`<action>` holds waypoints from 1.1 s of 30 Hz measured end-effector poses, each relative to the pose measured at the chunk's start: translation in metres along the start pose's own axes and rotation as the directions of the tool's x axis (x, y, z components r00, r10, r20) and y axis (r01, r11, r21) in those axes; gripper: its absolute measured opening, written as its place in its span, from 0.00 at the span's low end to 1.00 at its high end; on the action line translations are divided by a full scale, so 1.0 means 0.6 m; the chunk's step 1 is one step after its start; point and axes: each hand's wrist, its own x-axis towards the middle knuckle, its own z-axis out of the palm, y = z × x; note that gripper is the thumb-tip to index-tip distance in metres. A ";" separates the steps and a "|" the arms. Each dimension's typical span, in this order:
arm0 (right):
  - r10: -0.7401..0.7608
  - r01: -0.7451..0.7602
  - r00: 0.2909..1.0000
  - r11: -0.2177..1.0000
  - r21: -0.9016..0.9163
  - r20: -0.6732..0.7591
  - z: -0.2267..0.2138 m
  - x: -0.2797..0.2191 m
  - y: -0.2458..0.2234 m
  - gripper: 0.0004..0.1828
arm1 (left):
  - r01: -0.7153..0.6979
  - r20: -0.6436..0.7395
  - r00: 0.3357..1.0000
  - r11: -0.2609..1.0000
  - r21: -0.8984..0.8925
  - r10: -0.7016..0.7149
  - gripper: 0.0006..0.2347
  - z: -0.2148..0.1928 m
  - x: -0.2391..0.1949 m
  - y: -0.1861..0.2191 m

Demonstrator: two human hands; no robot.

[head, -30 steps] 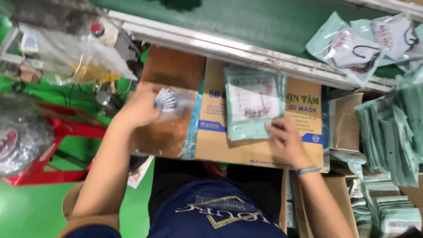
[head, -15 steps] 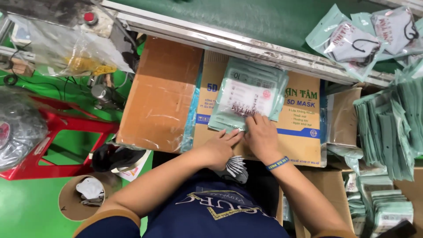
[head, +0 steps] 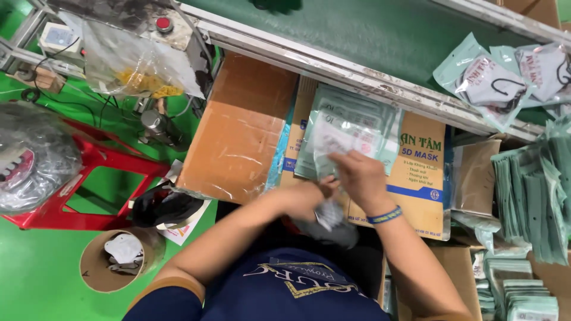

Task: Packing stacks of 5D masks into plastic packaging and organizing them into cardboard shipping boxes at a conveyor belt.

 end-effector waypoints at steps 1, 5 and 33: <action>0.057 -0.056 0.998 0.998 0.036 -0.027 -0.009 0.000 0.007 0.11 | 0.016 -0.058 0.998 0.982 -0.187 -0.027 0.30 -0.018 -0.013 -0.013; 0.379 -0.440 0.888 0.865 0.240 0.262 -0.077 0.008 -0.013 0.13 | -0.292 -0.257 0.956 0.452 -0.843 0.138 0.17 -0.118 -0.086 -0.039; -0.054 -0.048 0.966 0.923 0.383 0.253 -0.143 -0.038 -0.086 0.29 | -0.156 -0.199 0.979 0.443 -0.883 -0.052 0.12 0.047 -0.040 0.147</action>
